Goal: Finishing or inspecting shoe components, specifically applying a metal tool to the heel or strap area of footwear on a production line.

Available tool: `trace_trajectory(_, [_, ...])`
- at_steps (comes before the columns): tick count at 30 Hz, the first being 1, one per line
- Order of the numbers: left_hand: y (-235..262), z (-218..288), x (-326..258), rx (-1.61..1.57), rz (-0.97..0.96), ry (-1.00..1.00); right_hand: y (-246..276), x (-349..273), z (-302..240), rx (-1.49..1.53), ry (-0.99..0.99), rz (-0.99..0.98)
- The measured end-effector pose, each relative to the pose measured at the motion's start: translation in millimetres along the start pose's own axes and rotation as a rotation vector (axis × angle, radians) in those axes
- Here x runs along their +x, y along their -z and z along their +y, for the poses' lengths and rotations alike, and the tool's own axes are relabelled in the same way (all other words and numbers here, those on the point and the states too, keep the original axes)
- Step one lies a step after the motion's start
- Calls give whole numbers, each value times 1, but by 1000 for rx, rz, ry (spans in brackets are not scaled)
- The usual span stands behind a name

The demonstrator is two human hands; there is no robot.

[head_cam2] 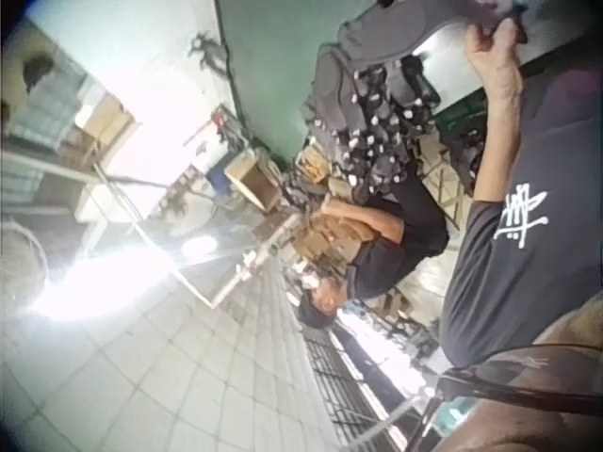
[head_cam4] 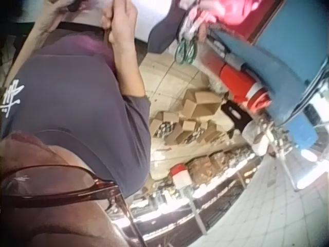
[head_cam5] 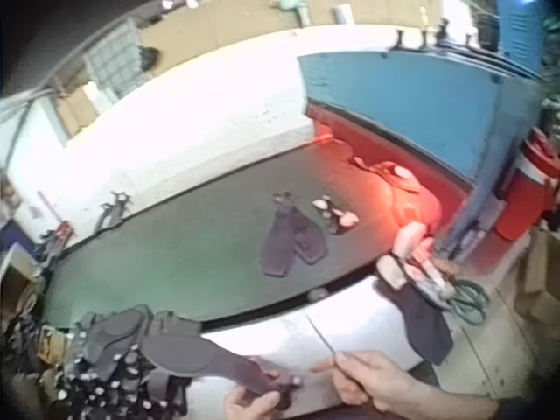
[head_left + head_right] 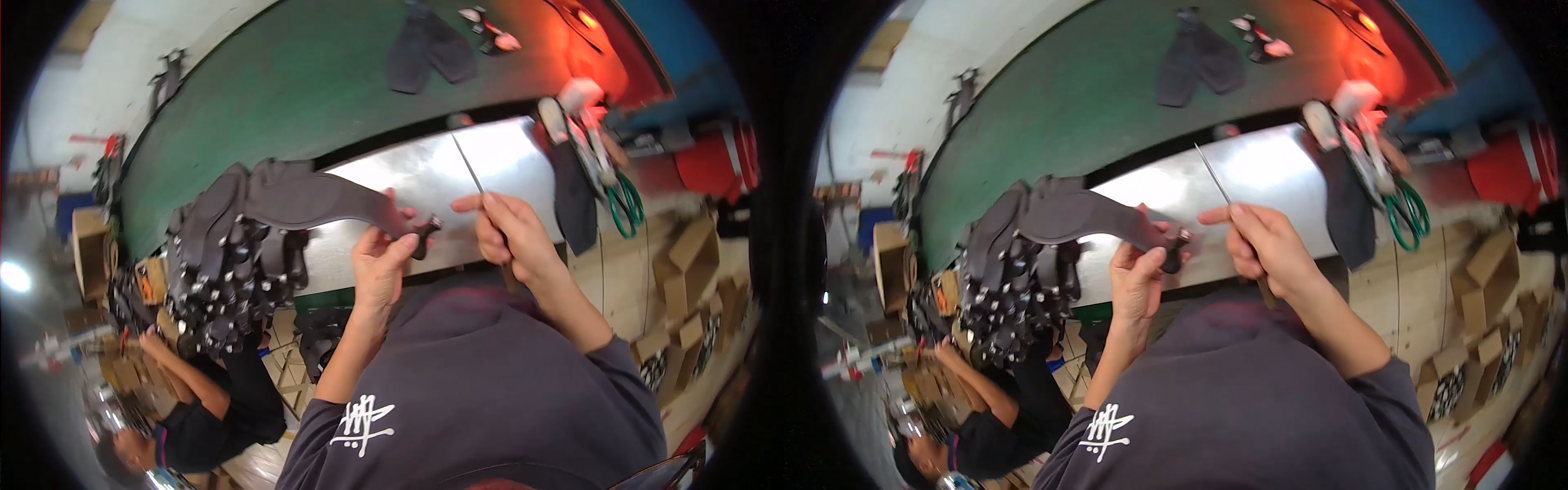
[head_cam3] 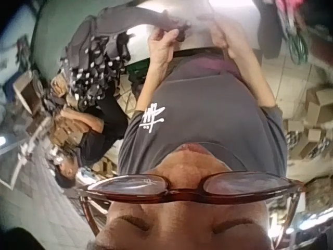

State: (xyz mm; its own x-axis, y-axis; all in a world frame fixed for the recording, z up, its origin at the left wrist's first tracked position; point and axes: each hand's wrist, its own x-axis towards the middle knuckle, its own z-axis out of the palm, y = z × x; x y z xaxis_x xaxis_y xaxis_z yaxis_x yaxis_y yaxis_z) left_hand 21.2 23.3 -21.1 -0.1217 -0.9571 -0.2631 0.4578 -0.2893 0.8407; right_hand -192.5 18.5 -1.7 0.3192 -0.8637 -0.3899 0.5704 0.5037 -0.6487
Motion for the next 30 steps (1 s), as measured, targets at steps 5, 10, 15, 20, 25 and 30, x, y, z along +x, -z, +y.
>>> trace_trajectory(5, [10, 48, 8, 199, -97, -212, 3, -5, -1, -116, 104, 154])
trace_trajectory(10, [72, 131, -12, 493, 238, -403, 17, 4, -2, -261, 276, 179])
trace_trajectory(15, [146, 233, -65, 543, 590, -606, 23, 11, 2, -358, 283, 184])
trace_trajectory(20, [265, 307, -116, 1169, 1045, -188, 37, 15, 0, -575, 303, 195])
trace_trajectory(25, [209, 271, -79, 1196, 1066, -656, 57, 15, -11, -1291, 774, 459])
trace_trajectory(30, [45, 199, 1, 1009, 508, -721, 54, 25, -21, -1484, 788, 516])
